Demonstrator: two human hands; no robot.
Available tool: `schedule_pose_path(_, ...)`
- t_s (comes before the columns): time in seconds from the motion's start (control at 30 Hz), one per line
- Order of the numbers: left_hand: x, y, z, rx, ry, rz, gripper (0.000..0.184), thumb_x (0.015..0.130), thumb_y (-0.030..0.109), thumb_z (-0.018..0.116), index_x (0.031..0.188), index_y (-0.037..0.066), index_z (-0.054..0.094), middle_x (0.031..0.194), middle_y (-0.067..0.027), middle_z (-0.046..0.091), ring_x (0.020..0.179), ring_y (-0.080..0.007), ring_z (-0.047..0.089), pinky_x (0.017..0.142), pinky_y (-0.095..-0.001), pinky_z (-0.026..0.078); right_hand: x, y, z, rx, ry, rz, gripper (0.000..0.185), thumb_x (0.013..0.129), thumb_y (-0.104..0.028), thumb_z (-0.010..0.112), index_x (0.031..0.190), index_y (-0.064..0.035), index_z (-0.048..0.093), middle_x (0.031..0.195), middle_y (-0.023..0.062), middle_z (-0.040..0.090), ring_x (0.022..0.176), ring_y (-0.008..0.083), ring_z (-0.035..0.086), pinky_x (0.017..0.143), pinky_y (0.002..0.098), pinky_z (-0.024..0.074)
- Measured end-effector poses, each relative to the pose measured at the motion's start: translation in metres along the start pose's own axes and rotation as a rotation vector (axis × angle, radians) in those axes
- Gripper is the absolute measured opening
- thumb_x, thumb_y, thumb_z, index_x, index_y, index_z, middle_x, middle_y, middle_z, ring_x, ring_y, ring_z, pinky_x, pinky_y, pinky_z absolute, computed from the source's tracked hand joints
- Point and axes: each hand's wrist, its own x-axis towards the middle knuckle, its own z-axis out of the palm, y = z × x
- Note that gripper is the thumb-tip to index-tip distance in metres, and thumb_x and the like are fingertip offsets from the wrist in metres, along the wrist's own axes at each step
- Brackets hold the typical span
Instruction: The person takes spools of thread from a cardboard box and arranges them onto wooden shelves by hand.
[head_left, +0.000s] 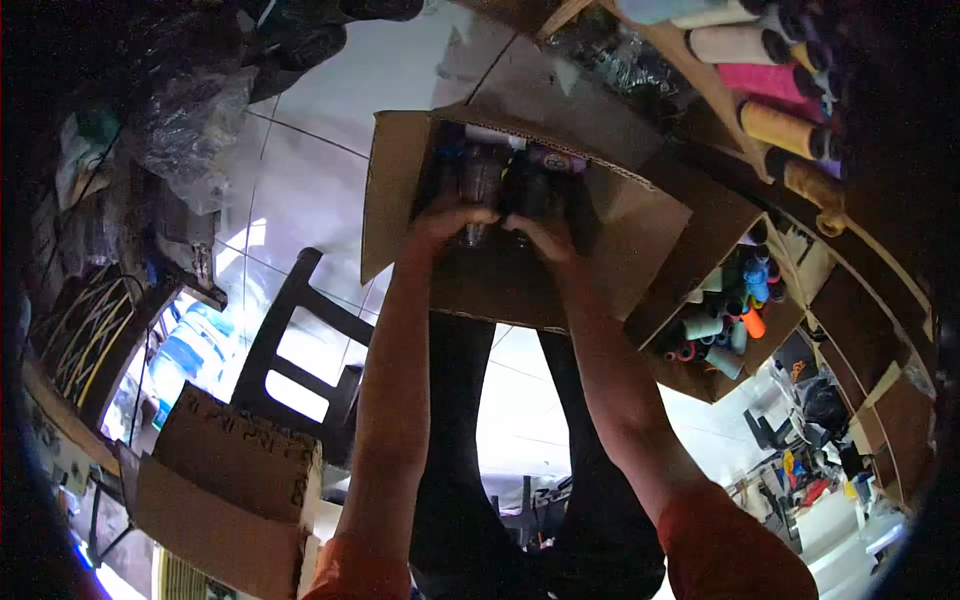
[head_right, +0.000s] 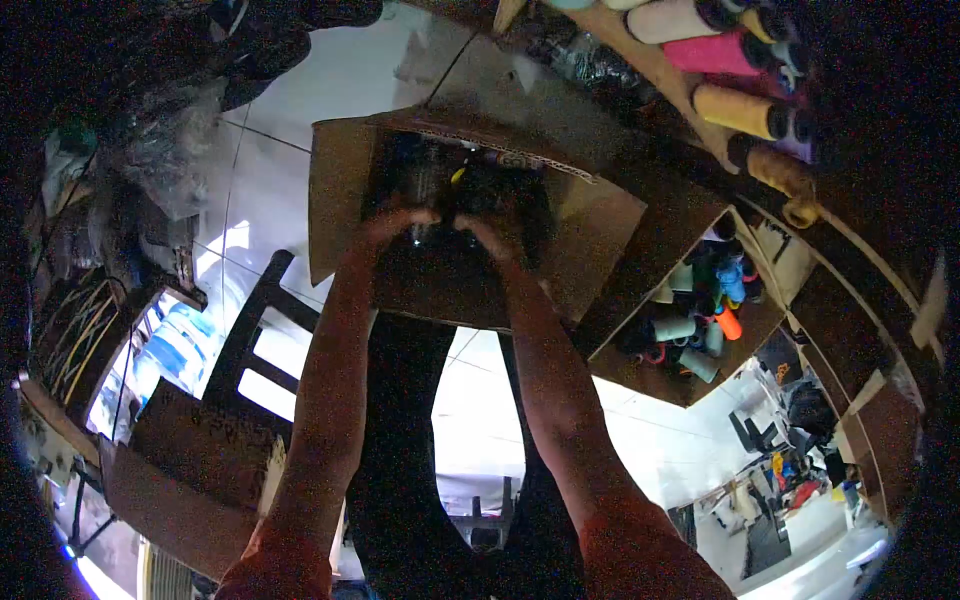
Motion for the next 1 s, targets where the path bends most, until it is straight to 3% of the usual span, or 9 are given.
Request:
schedule_pose_path(0.03,-0.013,0.0,0.001,-0.128,0.03,0.106,0.067,0.06,0.025,0.078,0.118,0.003,0.052,0.102,-0.0137,0.061,0.089,-0.0249,0.058,0.081,-0.0387,0.046,-0.039,-0.052,-0.019,0.118,-0.006,0.041,0.092,0.061,-0.034,0.076,0.136,-0.0082,0.03,0.132,0.0158,0.041,0.12,0.0292,0.04,0.104,0.0408,0.0275)
schedule_pose_path(0.13,-0.065,0.036,0.013,-0.555,-0.063,0.047,0.06,0.065,0.015,0.075,0.118,0.001,0.05,0.103,-0.0144,0.062,0.089,-0.0259,0.061,0.08,-0.0381,0.048,-0.124,-0.149,-0.057,0.372,-0.168,0.051,0.083,0.063,-0.021,0.074,0.133,-0.0039,0.032,0.12,0.0109,0.048,0.108,0.0237,0.05,0.095,0.0358,0.0377)
schedule_pose_path(0.23,-0.106,0.072,0.033,-0.794,-0.296,0.062,0.056,0.068,0.007,0.071,0.119,0.0,0.05,0.108,-0.0129,0.061,0.095,-0.0252,0.061,0.083,-0.0369,0.049,-0.196,-0.222,-0.076,0.529,-0.227,-0.018,0.078,0.061,-0.018,0.076,0.128,-0.0026,0.039,0.114,0.0103,0.054,0.104,0.0233,0.051,0.093,0.0355,0.0396)
schedule_pose_path(0.3,-0.131,0.097,0.054,-0.902,-0.296,0.215,0.056,0.067,0.005,0.069,0.12,0.0,0.049,0.109,-0.0133,0.061,0.1,-0.0269,0.06,0.087,-0.039,0.048,-0.225,-0.25,-0.072,0.59,-0.198,-0.202,0.073,0.06,-0.015,0.076,0.125,-0.0023,0.045,0.114,0.0107,0.054,0.105,0.0228,0.051,0.092,0.0353,0.0403)
schedule_pose_path(0.43,-0.16,0.124,0.081,-1.202,-0.403,0.414,0.062,0.067,0.004,0.068,0.125,-0.001,0.045,0.119,-0.0167,0.055,0.11,-0.0312,0.054,0.095,-0.0447,0.043,-0.271,-0.293,-0.096,0.562,-0.152,-0.21,0.07,0.063,-0.008,0.071,0.126,0.0,0.042,0.111,0.0107,0.057,0.103,0.0226,0.054,0.092,0.0352,0.0419)
schedule_pose_path(0.57,-0.182,0.145,0.093,-1.312,-0.583,0.511,0.072,0.066,0.012,0.071,0.129,-0.003,0.04,0.123,-0.0196,0.052,0.112,-0.0329,0.053,0.098,-0.0466,0.041,-0.321,-0.326,-0.128,0.91,-0.295,-0.071,0.064,0.066,0.002,0.062,0.126,-0.0013,0.043,0.114,0.0124,0.057,0.105,0.0231,0.056,0.092,0.0342,0.0434)
schedule_pose_path(0.8,-0.209,0.206,0.125,-1.311,-0.544,0.601,0.087,0.055,0.024,0.077,0.129,-0.002,0.039,0.121,-0.019,0.053,0.109,-0.0324,0.055,0.094,-0.0453,0.044,-0.348,-0.349,-0.159,0.975,-0.286,-0.212,0.064,0.067,0.0,0.064,0.128,-0.0023,0.043,0.118,0.0138,0.056,0.107,0.0253,0.056,0.095,0.0373,0.0422)
schedule_pose_path(0.83,-0.208,0.207,0.128,-1.346,-0.536,0.614,0.086,0.055,0.024,0.077,0.128,-0.002,0.039,0.12,-0.0188,0.054,0.107,-0.0324,0.056,0.093,-0.0452,0.045,-0.352,-0.35,-0.162,0.869,-0.286,-0.279,0.059,0.074,-0.012,0.061,0.129,-0.0022,0.042,0.121,0.0152,0.054,0.11,0.0262,0.053,0.095,0.0398,0.0419)
schedule_pose_path(1.0,-0.208,0.207,0.139,-1.443,-0.562,0.667,0.075,0.059,0.019,0.075,0.124,-0.002,0.044,0.111,-0.0177,0.059,0.096,-0.0325,0.062,0.087,-0.0452,0.049,-0.37,-0.377,-0.188,1.125,-0.426,-0.326,0.062,0.081,-0.034,0.046,0.134,-0.0028,0.035,0.125,0.0161,0.047,0.115,0.0278,0.048,0.096,0.0486,0.0397)
